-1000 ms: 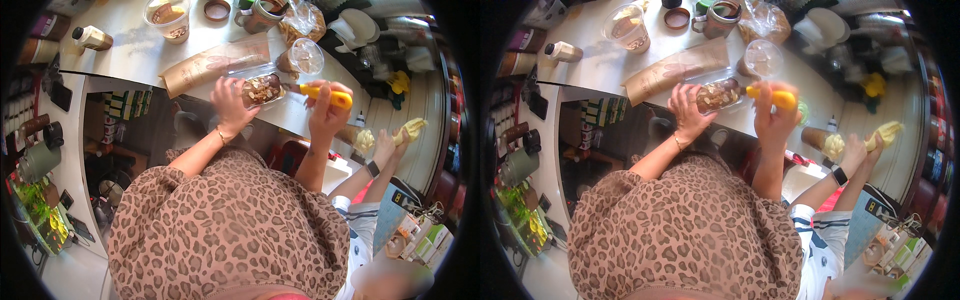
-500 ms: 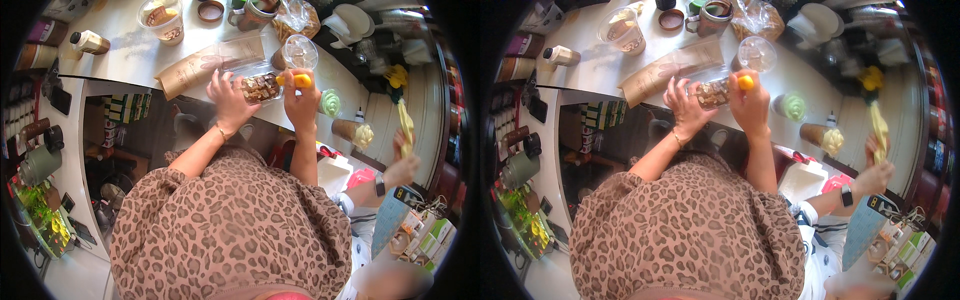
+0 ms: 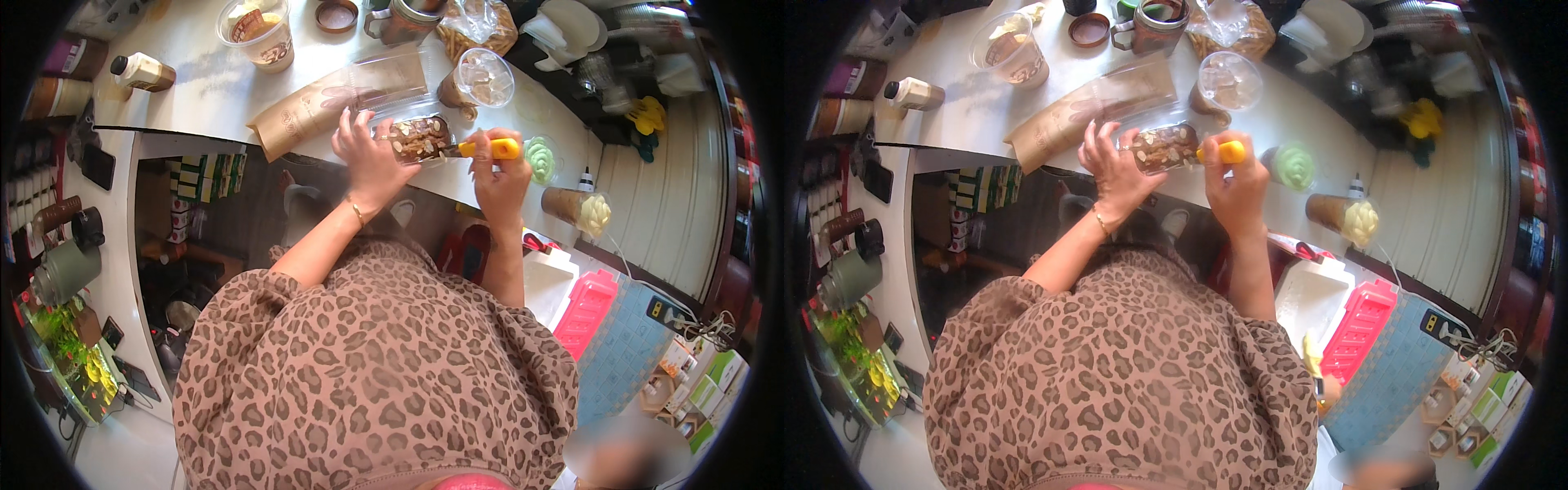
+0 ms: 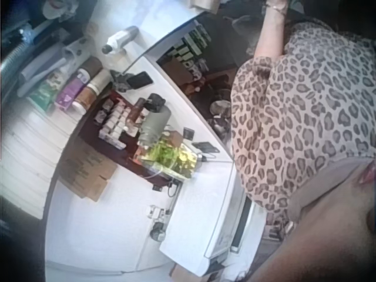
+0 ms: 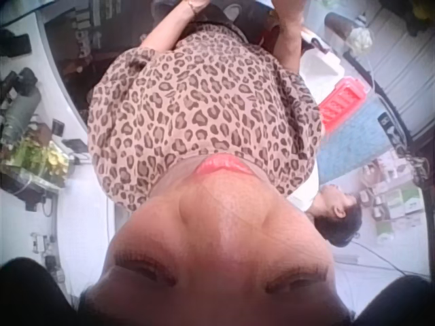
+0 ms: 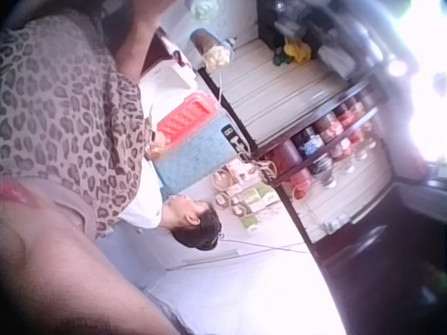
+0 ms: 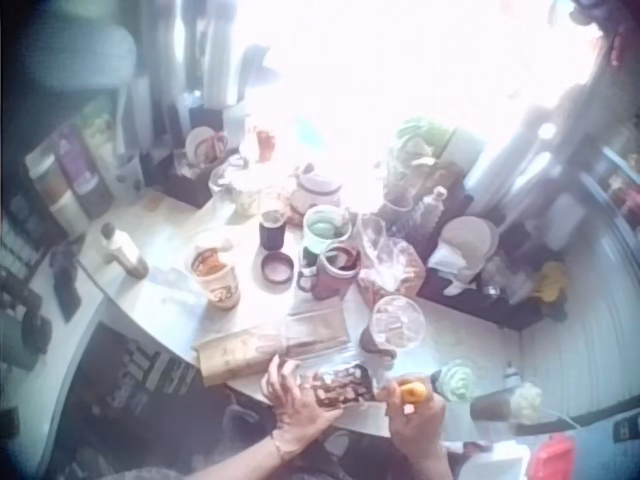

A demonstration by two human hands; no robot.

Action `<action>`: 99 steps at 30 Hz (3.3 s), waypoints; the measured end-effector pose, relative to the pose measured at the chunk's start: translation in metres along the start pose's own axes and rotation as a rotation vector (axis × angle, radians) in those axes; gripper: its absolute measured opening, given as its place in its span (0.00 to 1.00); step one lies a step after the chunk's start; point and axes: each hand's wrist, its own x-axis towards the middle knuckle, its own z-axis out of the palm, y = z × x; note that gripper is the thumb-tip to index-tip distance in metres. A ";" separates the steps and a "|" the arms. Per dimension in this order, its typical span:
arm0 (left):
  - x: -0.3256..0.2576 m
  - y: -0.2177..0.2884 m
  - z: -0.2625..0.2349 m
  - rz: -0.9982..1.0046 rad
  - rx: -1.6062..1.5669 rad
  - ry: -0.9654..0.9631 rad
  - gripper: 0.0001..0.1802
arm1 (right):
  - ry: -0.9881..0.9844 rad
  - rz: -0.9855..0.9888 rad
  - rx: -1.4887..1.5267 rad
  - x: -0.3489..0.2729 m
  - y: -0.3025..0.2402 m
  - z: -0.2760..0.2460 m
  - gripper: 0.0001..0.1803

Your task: The person assembles a food order by piping green cream into a cup, adding toppings, and placing biscuits into a plastic container. They then pack the items into a bag and hand it to a delivery driver.

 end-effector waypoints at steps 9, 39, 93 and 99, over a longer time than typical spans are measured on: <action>0.002 0.006 -0.003 -0.007 0.029 -0.062 0.46 | 0.150 -0.021 0.098 0.032 0.004 -0.003 0.06; -0.002 -0.004 -0.034 0.044 -0.011 -0.095 0.47 | 0.205 -0.395 -0.095 -0.086 0.040 0.034 0.11; 0.002 -0.012 -0.080 -0.497 -0.453 -0.613 0.46 | -0.216 0.670 0.198 -0.104 0.001 0.029 0.20; -0.017 -0.014 -0.064 -0.453 -0.419 -0.427 0.43 | -0.256 0.079 -0.348 0.026 -0.093 -0.006 0.09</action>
